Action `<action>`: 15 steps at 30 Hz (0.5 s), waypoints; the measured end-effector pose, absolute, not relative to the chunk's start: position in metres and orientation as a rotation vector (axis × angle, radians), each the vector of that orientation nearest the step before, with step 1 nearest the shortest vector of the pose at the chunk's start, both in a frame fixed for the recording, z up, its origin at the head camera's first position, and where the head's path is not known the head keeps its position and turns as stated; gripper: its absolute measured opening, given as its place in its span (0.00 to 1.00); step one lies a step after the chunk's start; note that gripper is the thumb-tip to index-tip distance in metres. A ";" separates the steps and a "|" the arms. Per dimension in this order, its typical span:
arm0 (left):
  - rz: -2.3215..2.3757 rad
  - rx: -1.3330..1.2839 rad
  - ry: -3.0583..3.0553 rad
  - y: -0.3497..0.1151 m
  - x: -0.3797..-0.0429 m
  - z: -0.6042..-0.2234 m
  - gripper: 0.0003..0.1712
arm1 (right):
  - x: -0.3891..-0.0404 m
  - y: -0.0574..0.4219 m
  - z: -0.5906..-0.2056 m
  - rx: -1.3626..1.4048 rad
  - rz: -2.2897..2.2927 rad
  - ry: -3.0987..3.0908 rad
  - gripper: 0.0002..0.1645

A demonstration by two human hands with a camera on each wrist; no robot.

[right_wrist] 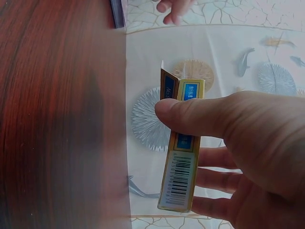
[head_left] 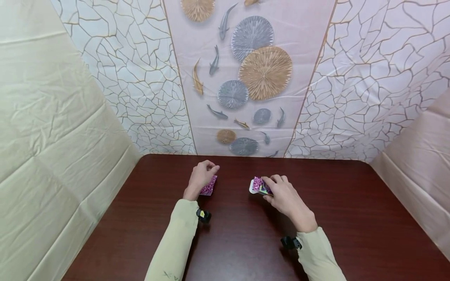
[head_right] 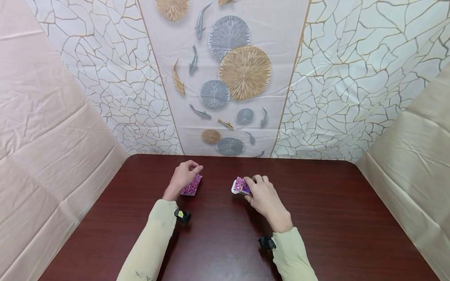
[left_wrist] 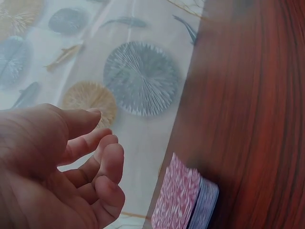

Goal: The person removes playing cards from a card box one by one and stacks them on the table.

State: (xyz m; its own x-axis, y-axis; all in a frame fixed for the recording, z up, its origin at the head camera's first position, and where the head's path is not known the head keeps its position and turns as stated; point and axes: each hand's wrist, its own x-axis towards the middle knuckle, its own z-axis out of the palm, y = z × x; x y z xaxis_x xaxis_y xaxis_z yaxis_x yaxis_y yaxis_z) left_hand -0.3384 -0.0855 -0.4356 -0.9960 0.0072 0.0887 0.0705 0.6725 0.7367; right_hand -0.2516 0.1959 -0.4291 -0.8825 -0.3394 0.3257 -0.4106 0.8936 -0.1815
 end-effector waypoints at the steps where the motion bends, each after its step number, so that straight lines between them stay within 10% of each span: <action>1: -1.249 -0.067 -2.794 -0.084 -0.337 -0.435 0.15 | -0.252 0.196 -0.429 0.561 0.357 -2.773 0.34; 15: -1.545 -0.064 -2.692 -0.052 -0.317 -0.429 0.14 | -0.252 0.196 -0.428 0.570 0.343 -2.768 0.34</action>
State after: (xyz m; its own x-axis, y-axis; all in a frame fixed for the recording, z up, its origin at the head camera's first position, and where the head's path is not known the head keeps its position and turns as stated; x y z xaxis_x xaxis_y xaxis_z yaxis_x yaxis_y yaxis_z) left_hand -0.3171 -0.0520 -0.4286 -0.9985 0.0176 0.0526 0.0543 0.5038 0.8621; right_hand -0.2517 0.1955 -0.4284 -0.8784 -0.3459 0.3299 -0.4160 0.8932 -0.1709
